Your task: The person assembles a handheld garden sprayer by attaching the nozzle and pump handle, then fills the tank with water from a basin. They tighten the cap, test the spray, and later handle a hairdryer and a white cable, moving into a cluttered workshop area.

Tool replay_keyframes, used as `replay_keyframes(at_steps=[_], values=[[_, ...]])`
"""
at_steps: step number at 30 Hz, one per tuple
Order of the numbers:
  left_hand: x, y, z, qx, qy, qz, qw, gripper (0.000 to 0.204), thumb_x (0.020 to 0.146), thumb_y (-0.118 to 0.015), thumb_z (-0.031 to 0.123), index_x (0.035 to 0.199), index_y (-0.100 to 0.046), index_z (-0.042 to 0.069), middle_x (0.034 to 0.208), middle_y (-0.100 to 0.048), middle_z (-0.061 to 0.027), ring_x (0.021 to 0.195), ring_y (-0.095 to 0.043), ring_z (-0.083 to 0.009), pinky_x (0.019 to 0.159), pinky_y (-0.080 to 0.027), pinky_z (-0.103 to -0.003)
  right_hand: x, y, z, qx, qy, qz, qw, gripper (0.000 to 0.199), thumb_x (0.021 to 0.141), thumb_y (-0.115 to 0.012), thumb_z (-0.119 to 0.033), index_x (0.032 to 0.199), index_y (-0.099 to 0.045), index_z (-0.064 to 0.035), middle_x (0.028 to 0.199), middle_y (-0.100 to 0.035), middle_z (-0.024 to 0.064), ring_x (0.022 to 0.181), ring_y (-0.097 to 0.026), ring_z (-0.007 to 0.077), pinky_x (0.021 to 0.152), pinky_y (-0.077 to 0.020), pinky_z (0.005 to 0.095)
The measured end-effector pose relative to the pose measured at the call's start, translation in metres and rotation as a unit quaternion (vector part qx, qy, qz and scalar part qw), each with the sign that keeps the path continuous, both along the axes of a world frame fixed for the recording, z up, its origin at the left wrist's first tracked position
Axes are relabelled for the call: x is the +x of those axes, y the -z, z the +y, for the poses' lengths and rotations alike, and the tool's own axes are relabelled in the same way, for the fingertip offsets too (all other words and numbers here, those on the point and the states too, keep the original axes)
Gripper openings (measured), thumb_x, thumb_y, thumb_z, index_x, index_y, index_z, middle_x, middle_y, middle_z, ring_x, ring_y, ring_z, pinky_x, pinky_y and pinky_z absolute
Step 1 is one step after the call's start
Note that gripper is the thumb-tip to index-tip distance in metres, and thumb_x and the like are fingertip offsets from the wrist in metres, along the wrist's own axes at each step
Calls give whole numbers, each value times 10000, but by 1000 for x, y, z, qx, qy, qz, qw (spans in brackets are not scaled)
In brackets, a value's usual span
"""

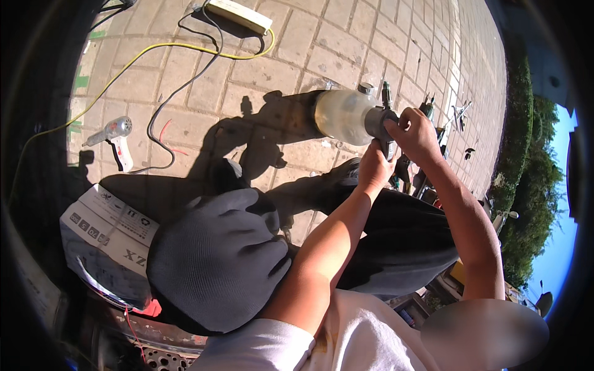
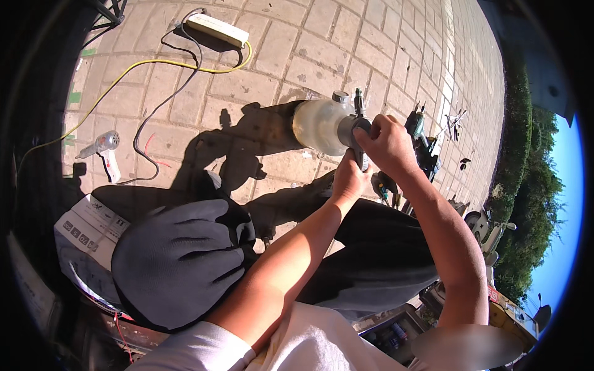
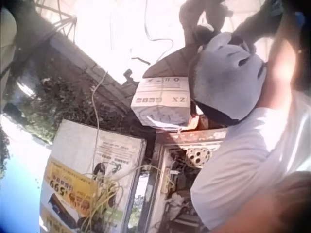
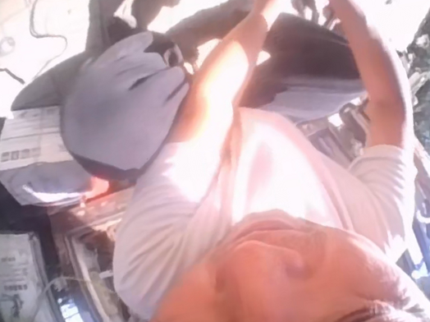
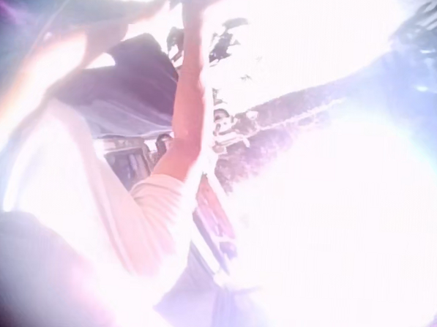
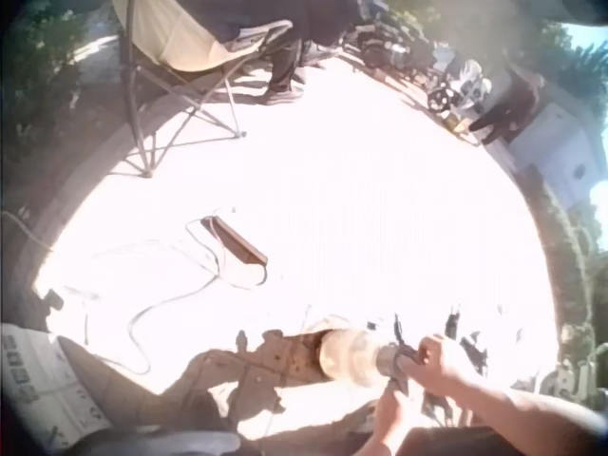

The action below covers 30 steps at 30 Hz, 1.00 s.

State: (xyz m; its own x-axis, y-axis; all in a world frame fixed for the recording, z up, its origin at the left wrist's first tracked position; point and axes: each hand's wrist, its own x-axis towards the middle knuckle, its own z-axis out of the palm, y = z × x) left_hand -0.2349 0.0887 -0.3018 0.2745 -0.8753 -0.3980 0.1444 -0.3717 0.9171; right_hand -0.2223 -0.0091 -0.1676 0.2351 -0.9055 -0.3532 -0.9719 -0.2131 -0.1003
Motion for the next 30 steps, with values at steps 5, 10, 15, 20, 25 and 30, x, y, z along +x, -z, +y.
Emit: replay_keyframes(at_steps=[5,10,15,20,25,30], values=[[7,-6,-2,-13,17,51,998,357,796,-708,242,979,-513,6,872,-618,-250,831,-606,-439,698,-500,-477,-14,-13,-11,82,-27,-12,996,184,670,-620,-74,808,-560,31,829,-572,190,793,-589,333,722,-475,387],[4,6,-1,-25,4,57,998,328,839,-659,229,1035,-513,11,882,-628,-249,855,-605,-445,710,-500,-469,-11,-49,-7,71,29,-41,996,118,678,-573,-37,776,-537,16,832,-542,148,771,-545,288,718,-452,366],[3,11,0,-53,-7,61,997,285,859,-635,209,1025,-509,15,854,-627,-258,838,-607,-448,703,-498,-471,-16,-87,1,30,105,-122,987,65,724,-538,-28,779,-503,-25,715,-496,29,682,-466,123,695,-418,291],[9,14,13,-65,66,66,994,311,832,-659,184,1017,-470,19,839,-629,-256,825,-612,-447,694,-496,-483,-43,-38,6,-75,63,-190,977,128,786,-589,-71,738,-484,-15,657,-455,40,601,-423,121,572,-391,288],[12,11,9,-23,98,46,994,325,806,-656,159,1009,-434,36,835,-641,-242,821,-617,-443,707,-497,-501,-23,14,6,-119,-39,-166,978,221,790,-641,-98,663,-503,19,644,-484,142,534,-486,279,521,-403,360],[7,12,4,-22,92,30,995,353,813,-672,200,1016,-437,31,822,-634,-261,805,-613,-456,669,-497,-512,-33,16,-1,-75,3,-188,979,192,785,-625,-95,677,-518,21,638,-503,138,532,-489,232,522,-406,347]])
